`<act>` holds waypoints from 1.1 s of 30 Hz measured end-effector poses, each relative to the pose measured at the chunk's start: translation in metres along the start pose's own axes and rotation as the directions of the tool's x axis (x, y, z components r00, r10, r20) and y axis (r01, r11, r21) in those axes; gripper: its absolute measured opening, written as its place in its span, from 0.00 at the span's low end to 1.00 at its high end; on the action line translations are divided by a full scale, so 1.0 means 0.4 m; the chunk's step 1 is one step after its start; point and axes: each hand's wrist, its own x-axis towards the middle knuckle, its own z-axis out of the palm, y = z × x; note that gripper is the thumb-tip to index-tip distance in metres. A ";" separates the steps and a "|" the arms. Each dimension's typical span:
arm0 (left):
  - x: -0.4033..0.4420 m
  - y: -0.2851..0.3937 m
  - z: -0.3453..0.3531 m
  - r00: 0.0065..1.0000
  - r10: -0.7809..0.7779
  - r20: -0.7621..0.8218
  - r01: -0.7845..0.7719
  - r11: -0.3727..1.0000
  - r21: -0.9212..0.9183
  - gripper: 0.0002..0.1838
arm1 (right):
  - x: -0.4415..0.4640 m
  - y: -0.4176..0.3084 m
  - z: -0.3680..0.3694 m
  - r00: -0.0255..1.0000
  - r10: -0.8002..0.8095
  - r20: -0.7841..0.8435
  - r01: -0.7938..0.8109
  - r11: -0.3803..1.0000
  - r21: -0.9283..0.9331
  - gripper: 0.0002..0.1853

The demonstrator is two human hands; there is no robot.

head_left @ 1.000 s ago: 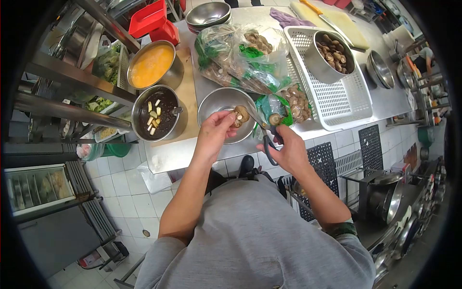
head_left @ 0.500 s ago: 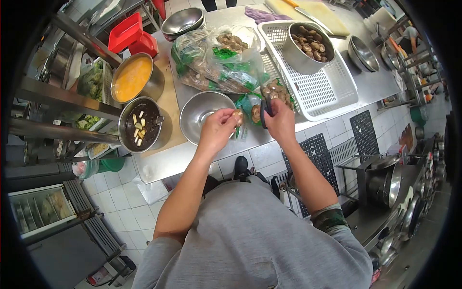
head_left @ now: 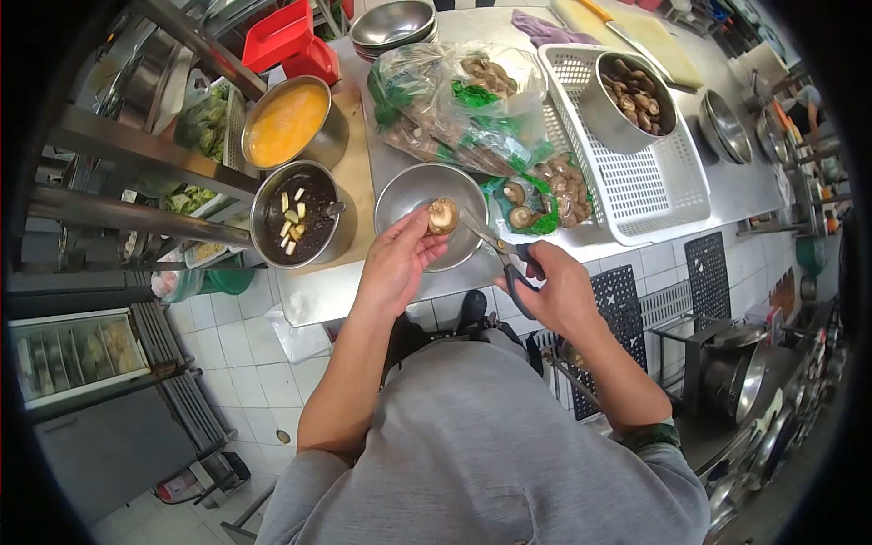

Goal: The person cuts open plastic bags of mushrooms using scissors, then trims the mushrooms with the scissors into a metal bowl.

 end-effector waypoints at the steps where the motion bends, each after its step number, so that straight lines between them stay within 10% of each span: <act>1: 0.000 -0.001 -0.006 1.000 0.031 0.000 -0.031 0.999 0.035 0.20 | -0.001 0.003 0.003 1.000 -0.025 -0.006 0.024 0.999 -0.034 0.22; 20: -0.011 -0.030 -0.029 0.979 0.166 -0.115 -0.113 0.923 0.367 0.20 | 0.012 0.023 0.146 0.998 -0.040 0.056 0.045 0.994 -0.097 0.24; 23: -0.008 -0.032 -0.053 0.979 0.155 -0.134 -0.091 0.915 0.394 0.19 | 0.025 0.061 0.154 0.866 0.209 0.455 -0.335 0.917 0.217 0.26; 26: -0.011 -0.019 -0.083 0.983 0.115 -0.143 -0.050 0.917 0.395 0.20 | 0.019 0.087 0.134 0.661 0.116 0.741 -0.700 0.452 0.553 0.28; 33: 0.041 -0.002 0.030 0.997 0.067 -0.047 -0.048 0.941 0.335 0.22 | -0.079 0.185 0.032 0.853 0.098 0.513 -0.476 0.549 0.687 0.25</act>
